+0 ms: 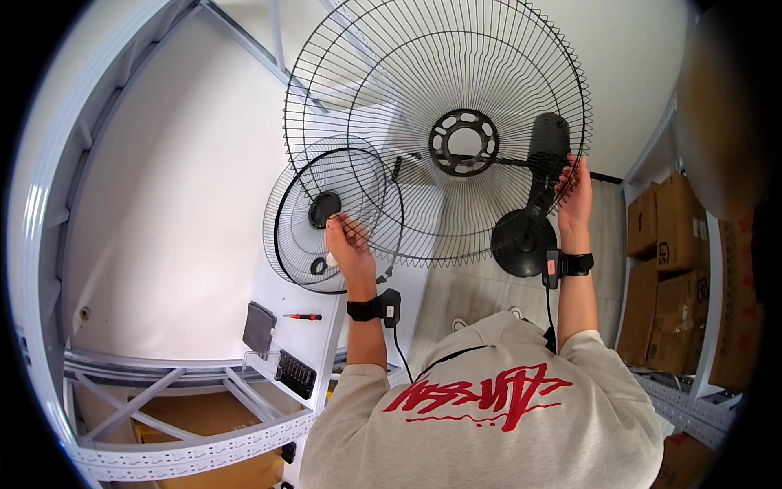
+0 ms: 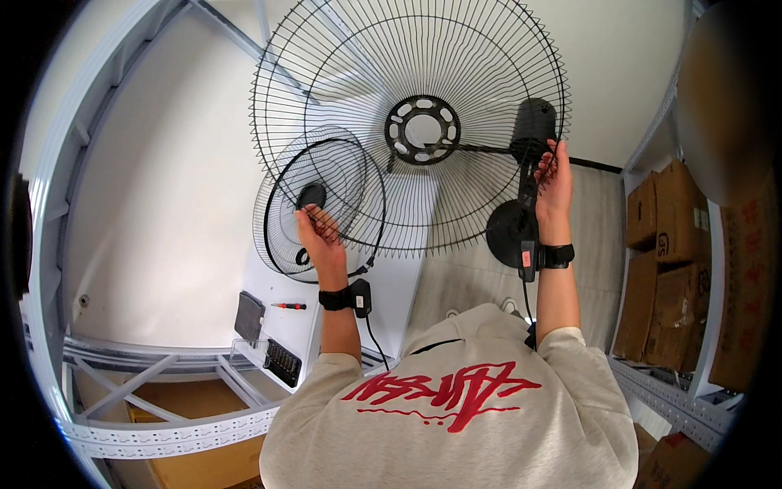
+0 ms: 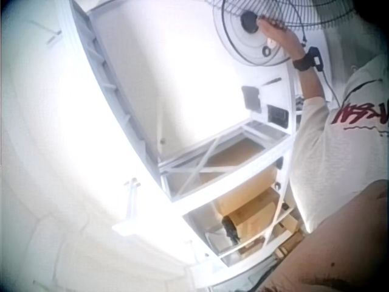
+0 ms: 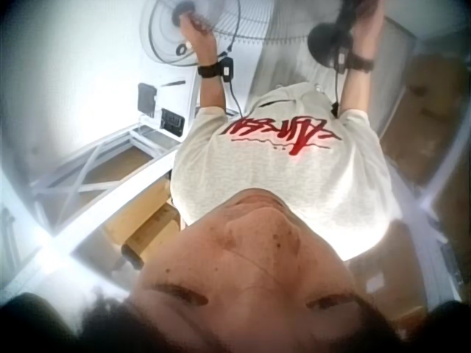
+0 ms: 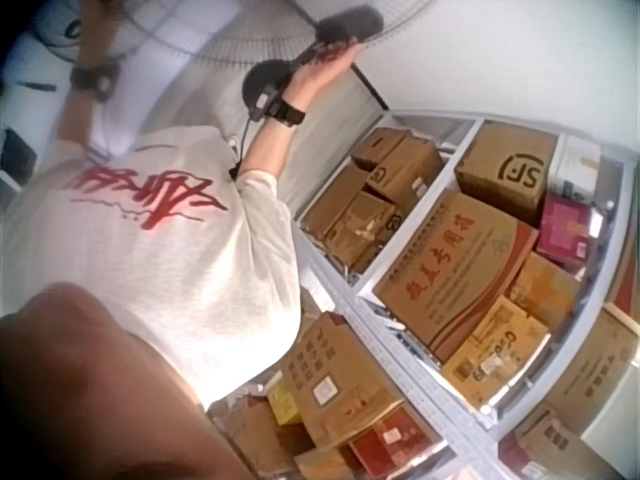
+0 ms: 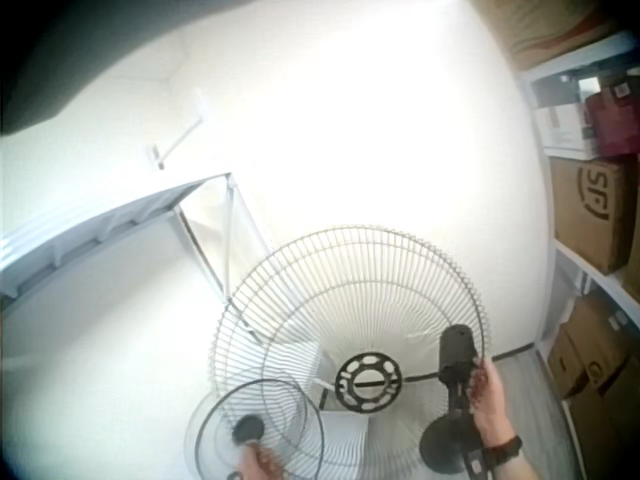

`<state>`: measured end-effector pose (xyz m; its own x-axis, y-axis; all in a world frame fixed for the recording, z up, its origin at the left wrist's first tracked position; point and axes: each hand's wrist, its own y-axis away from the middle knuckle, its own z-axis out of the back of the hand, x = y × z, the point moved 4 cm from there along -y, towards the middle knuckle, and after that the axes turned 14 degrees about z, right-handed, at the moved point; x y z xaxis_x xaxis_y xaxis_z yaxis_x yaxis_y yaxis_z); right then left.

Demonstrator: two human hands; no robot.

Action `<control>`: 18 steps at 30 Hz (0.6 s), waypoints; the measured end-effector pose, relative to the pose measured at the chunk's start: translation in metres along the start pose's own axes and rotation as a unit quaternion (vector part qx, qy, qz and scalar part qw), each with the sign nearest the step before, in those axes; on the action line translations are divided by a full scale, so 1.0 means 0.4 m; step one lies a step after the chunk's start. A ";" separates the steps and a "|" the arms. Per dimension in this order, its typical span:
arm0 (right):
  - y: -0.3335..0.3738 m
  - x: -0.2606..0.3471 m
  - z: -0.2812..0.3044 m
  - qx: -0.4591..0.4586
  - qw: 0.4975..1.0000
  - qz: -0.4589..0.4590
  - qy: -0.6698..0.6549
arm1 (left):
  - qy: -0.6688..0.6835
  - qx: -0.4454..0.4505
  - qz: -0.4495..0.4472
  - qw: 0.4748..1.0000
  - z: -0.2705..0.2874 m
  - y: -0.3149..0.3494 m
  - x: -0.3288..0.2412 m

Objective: The person assembles a standing fan by first using a screwdriver to secure the front grill to the fan housing. They then attach the fan blades to the motor hub and secure them with a nut. Finally, they attach the rear grill to complete the assembly.

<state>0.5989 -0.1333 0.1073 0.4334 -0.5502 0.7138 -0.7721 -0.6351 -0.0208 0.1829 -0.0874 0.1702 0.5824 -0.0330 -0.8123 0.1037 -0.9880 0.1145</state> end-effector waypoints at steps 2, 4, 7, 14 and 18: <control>0.003 0.001 0.002 -0.006 1.000 -0.004 0.016 | 0.013 -0.024 0.027 0.999 0.013 -0.019 0.017; 0.010 0.010 -0.010 -0.013 0.999 -0.006 0.036 | 0.026 -0.040 0.049 0.998 0.035 -0.044 0.036; 0.015 0.024 -0.020 -0.027 0.998 -0.002 0.063 | 0.037 -0.050 0.078 0.995 0.057 -0.073 0.068; 0.006 0.024 -0.012 -0.025 0.997 0.014 0.069 | 0.040 -0.059 0.083 0.994 0.059 -0.080 0.094; 0.002 0.019 -0.009 -0.041 0.995 0.009 0.091 | 0.037 -0.069 0.071 0.994 0.054 -0.098 0.102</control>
<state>0.5996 -0.1359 0.1152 0.3339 -0.4487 0.8290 -0.8176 -0.5755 0.0178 0.1854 -0.0534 0.1202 0.6558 -0.1551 -0.7388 0.1221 -0.9440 0.3065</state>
